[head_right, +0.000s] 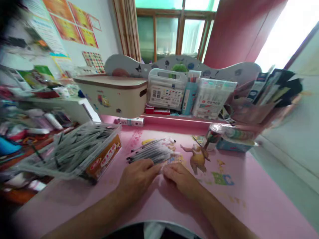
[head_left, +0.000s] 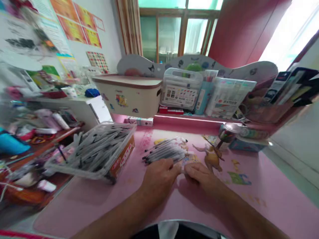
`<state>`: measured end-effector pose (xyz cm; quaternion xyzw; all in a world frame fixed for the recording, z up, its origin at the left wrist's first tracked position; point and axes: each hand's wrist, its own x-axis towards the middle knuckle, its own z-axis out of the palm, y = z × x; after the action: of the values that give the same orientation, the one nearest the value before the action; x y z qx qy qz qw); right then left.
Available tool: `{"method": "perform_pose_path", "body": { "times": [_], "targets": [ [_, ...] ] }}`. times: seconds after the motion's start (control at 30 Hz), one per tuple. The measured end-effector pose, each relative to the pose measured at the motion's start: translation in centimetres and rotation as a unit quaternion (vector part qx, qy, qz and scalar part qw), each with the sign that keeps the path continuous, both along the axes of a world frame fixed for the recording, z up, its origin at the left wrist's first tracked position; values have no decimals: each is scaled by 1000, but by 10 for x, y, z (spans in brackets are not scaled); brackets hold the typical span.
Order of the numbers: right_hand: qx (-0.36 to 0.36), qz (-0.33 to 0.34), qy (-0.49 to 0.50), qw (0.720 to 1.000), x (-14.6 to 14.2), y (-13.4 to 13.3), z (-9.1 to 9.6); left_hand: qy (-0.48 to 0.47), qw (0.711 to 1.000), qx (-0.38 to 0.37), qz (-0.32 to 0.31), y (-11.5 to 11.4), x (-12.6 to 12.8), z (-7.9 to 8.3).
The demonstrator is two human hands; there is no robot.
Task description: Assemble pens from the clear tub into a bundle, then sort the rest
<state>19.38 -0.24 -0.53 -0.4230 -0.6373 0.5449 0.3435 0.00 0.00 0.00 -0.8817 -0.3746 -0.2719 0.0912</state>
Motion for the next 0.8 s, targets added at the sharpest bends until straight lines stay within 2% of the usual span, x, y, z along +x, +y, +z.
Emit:
{"method": "perform_pose_path", "body": {
  "times": [0.07,0.13,0.17,0.23,0.27,0.3,0.37,0.43,0.47,0.5,0.67,0.8],
  "targets": [
    [-2,-36,12,999,-1,-1,1,-64,995,71,-10,-1,-1,2],
    [-27,-65,46,996,-2,-2,0,-144,987,68,-25,-3,-1,5],
    [-53,-82,76,992,-2,-2,-1,-197,979,46,-40,-4,-1,6],
    [-109,-96,141,979,-3,-1,-3,-296,950,-84,-56,-6,1,7],
    [-127,-90,162,974,-3,-1,-4,-341,921,-179,-55,-6,3,6],
    [-133,-82,170,973,-4,-2,-5,-384,879,-277,-52,-5,5,5],
    [-120,-66,156,978,-7,-3,-7,-467,766,-439,-46,-3,11,3],
    [-113,-47,133,984,-11,-4,-10,-533,663,-524,-49,2,16,0],
    [-119,-40,126,984,-12,-4,-12,-551,632,-543,-53,4,17,0],
    [-130,-39,124,983,-14,-4,-14,-563,613,-551,-56,6,19,-1],
    [-194,-117,157,961,-16,-2,-19,-610,581,-536,-53,12,17,1],
    [-190,-117,161,961,-16,-1,-17,-623,571,-533,-48,14,15,-1]
  ]
}}
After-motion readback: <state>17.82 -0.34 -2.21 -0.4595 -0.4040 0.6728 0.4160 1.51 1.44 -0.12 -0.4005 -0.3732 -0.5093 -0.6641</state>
